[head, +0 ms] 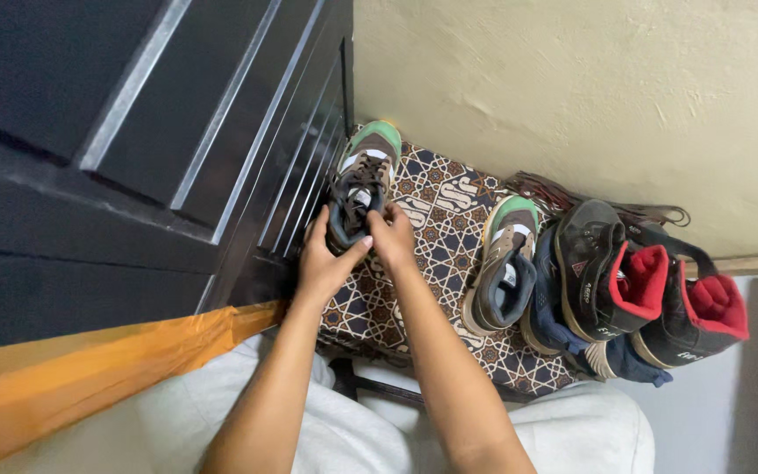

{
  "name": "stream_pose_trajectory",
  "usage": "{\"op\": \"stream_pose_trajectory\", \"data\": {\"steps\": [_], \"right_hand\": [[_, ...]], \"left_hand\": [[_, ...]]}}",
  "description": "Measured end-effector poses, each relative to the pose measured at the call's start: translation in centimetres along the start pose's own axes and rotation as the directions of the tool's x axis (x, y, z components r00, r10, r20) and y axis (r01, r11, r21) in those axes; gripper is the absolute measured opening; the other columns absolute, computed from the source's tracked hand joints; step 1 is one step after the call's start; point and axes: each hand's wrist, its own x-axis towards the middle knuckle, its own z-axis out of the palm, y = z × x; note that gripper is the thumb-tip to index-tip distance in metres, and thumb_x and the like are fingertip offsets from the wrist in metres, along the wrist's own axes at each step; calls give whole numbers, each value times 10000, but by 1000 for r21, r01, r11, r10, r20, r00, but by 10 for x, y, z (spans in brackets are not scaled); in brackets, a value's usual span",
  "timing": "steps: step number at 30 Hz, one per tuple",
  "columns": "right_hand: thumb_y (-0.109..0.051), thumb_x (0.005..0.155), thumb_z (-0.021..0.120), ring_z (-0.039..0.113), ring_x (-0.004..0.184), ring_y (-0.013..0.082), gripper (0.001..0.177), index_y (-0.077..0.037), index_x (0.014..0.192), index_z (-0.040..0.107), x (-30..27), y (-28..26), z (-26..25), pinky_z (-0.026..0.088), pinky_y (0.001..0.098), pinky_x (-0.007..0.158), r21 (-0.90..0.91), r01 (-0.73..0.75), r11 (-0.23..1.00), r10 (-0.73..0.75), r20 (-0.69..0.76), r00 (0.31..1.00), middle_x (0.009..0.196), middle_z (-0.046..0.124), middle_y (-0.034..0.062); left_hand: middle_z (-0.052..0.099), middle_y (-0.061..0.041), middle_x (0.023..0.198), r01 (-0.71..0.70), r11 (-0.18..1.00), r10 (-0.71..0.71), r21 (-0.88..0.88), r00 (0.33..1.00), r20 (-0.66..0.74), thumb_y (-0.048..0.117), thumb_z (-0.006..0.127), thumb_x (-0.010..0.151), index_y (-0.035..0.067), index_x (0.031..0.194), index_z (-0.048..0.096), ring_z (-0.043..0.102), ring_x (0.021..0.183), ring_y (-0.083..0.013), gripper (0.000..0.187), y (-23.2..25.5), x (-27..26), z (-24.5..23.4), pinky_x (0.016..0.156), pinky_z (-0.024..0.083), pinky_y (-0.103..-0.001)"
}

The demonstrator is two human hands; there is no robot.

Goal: The person removes the laces from a pair of green and brown sneakers, then re-laces them through the eyelets and ties the laces. The shoes remain on a patterned mat next to other footwear.

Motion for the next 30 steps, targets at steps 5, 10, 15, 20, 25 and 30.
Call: {"op": "stream_pose_trajectory", "data": {"steps": [5, 10, 15, 20, 25, 30], "right_hand": [[-147, 850, 647, 695, 1057, 231, 527, 39, 1342, 611, -16, -10, 7, 529, 334, 955, 131, 50, 990, -59, 65, 996, 1193, 733, 168], [-127, 870, 678, 685, 1109, 201, 588, -9, 1432, 552, -29, -27, 6, 505, 314, 982, 79, 47, 996, -53, 77, 996, 1262, 714, 157], [-143, 890, 688, 674, 1109, 192, 637, -5, 1480, 494, -34, -28, 9, 519, 303, 967, 253, 22, 967, -44, 83, 996, 1285, 702, 168], [-152, 922, 712, 658, 1162, 220, 653, 66, 1464, 421, -23, -12, 10, 520, 325, 990, 234, 30, 972, -52, 91, 994, 1348, 636, 190], [-209, 930, 674, 685, 1150, 244, 579, 51, 1420, 508, -28, -8, -12, 532, 325, 983, 114, 103, 988, -108, 35, 994, 1337, 669, 201], [-226, 994, 598, 629, 1248, 220, 470, 17, 1396, 588, -62, -6, -60, 467, 322, 1068, 57, 231, 971, -223, -112, 968, 1378, 659, 183]], "left_hand": [[504, -257, 1471, -67, 996, 70, 61, 997, -37, 200, 840, 688, -31, 1536, 366, 560, 1318, -362, 999, 3, 3, -4, 1064, 458, -401], [527, -272, 1446, -125, 981, 150, 148, 973, -176, 121, 793, 743, -20, 1545, 375, 556, 1305, -424, 915, 7, -6, 9, 1077, 462, -435], [504, -284, 1472, -247, 945, 301, 216, 915, -269, 17, 733, 797, -24, 1539, 395, 526, 1350, -458, 816, 20, -20, 17, 1134, 427, -460], [495, -275, 1474, -298, 935, 340, 190, 907, -250, -17, 703, 818, -27, 1507, 428, 494, 1379, -447, 742, 34, -26, 11, 1163, 395, -465], [420, -308, 1484, -408, 854, 489, 323, 841, -230, -10, 717, 811, -33, 1442, 475, 422, 1391, -482, 676, 51, -38, 8, 1157, 351, -514], [488, -241, 1456, -493, 812, 555, 313, 818, -152, 40, 702, 862, 1, 1346, 588, 484, 1358, -435, 499, 63, -52, 19, 1151, 385, -482]]}}
